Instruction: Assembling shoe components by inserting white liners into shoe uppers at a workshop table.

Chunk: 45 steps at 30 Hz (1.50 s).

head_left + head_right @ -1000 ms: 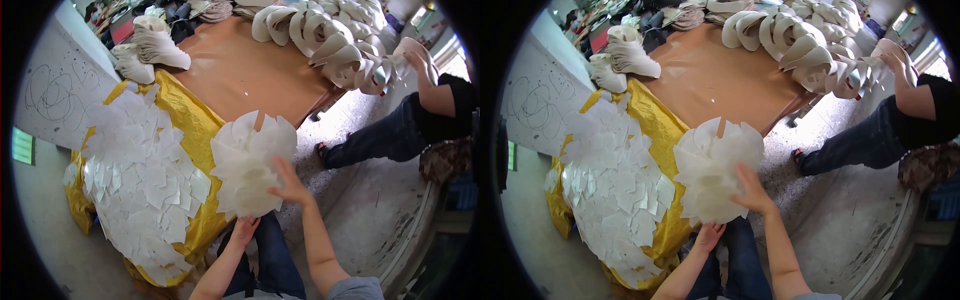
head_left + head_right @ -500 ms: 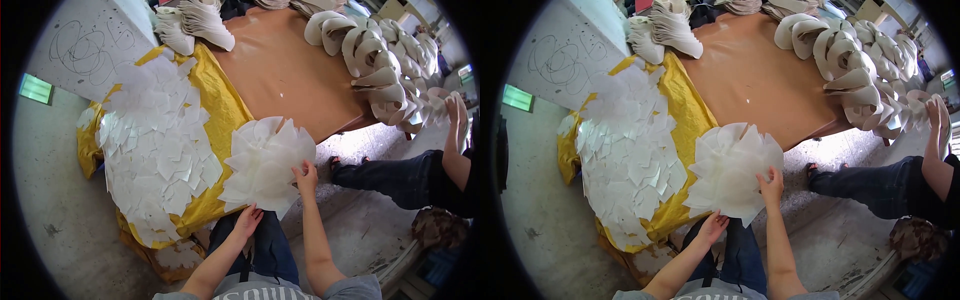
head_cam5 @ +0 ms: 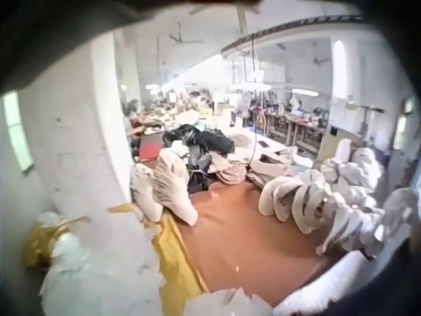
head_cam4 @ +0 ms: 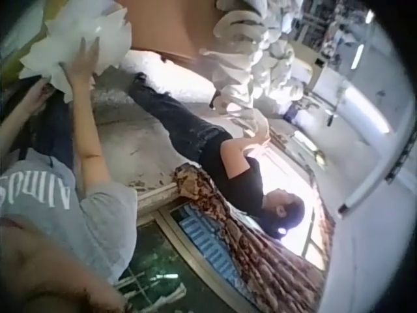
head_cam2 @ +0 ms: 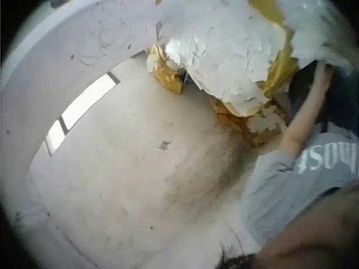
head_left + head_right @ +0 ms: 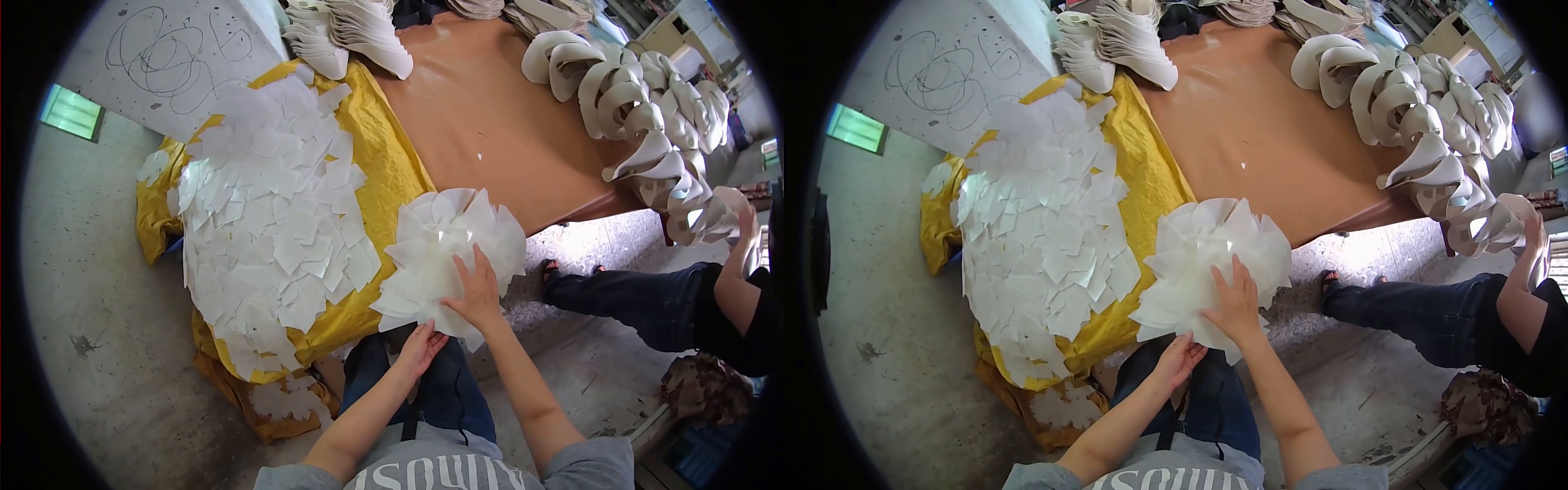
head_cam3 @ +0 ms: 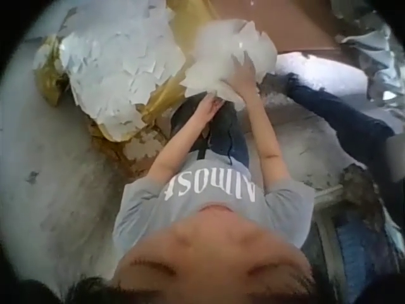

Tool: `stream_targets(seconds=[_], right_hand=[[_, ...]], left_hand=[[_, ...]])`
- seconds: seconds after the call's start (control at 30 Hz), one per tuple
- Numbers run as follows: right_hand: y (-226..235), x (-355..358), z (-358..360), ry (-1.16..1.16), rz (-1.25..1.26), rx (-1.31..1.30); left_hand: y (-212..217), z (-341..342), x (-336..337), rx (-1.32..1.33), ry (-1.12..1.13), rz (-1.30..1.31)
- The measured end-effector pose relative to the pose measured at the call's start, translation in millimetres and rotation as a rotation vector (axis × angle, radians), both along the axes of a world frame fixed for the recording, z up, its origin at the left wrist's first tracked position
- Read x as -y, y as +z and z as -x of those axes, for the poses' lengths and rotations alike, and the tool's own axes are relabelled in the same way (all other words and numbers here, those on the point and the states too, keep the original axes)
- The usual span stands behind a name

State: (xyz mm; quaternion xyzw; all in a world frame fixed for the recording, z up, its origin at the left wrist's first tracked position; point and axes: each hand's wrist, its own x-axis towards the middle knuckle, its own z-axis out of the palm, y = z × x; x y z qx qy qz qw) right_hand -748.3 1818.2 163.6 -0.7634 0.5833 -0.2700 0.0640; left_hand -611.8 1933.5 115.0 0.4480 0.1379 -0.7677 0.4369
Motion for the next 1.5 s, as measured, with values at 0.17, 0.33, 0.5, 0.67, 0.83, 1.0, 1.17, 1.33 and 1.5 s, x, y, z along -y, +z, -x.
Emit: stream_targets(seconds=[0.17, 0.33, 0.5, 0.67, 0.83, 1.0, 1.17, 1.33, 1.5], right_hand=[[-28, -2, 34, 0.132, -0.122, 0.151], [46, 32, 94, -0.328, -0.343, 0.410], [100, 36, 117, -0.432, -0.110, 0.277], [60, 19, 111, -0.293, 0.230, 0.048], [77, 9, 90, -0.361, 0.138, 0.209], [24, -41, 73, 0.161, -0.242, 0.166], [-28, -60, 148, -0.805, -0.722, 1.134], [-53, -103, 174, -0.151, -1.368, 2.203], [-53, -118, 187, -0.479, -1.984, 2.758]], left_hand=[[22, 2, 6, 0.048, -0.063, 0.064], [19, -7, 0, 0.085, -0.061, 0.047], [8, -13, -13, 0.097, -0.033, 0.031], [19, -12, -7, 0.121, -0.062, -0.016], [26, -10, -5, 0.037, -0.005, -0.035], [27, -8, -2, -0.201, 0.041, 0.080], [66, 12, 12, 0.054, -0.190, 0.208], [121, 19, 14, 0.108, -0.529, 0.473], [127, 20, -38, 0.269, -0.377, 0.737]])
